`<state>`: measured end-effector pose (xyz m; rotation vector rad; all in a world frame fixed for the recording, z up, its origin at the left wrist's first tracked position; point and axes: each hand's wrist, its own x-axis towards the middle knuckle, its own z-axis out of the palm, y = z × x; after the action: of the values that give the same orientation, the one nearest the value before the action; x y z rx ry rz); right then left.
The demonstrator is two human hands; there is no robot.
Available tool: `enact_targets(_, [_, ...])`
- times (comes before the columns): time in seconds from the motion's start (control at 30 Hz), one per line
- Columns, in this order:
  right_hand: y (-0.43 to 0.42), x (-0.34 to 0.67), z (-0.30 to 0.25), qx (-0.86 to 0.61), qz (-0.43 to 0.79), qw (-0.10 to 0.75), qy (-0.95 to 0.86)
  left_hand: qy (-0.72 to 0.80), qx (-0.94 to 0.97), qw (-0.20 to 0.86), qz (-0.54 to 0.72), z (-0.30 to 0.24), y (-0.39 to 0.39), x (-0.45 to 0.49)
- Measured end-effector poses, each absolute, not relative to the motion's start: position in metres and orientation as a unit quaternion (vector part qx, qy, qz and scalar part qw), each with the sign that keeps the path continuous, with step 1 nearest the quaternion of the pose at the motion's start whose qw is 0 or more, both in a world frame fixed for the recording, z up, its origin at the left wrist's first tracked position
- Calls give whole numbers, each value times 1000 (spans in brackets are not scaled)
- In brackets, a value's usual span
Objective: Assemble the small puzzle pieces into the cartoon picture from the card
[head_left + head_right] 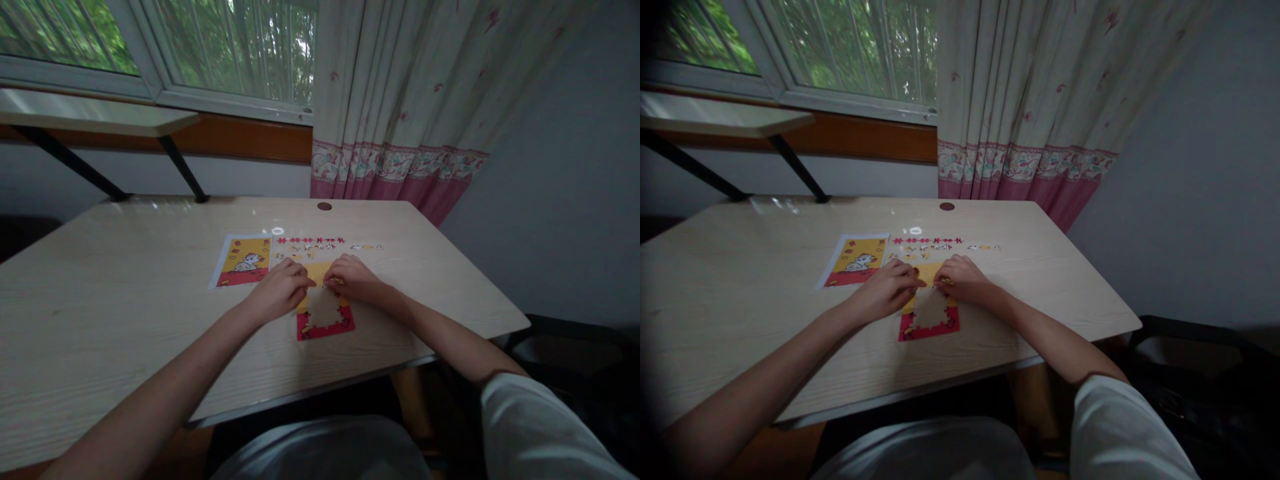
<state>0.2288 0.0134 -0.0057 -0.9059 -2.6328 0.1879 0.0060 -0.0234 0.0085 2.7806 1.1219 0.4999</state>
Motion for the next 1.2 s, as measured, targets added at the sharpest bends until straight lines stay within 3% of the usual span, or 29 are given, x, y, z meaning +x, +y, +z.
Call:
enact_targets(0.23, [9,227,-3,-306,53,186,-932,362,914,43,179,12,-23,2])
enact_targets(0.53, [28,250,2,-364,81,277,-885,440,876,-23,197,14,-3,-35])
enact_targets(0.93, [56,286,-6,-468,16,189,-863,513,839,-70,164,11,7,-52])
enact_targets(1.2, [50,284,2,-466,21,216,-858,491,851,-33,182,8,14,-35])
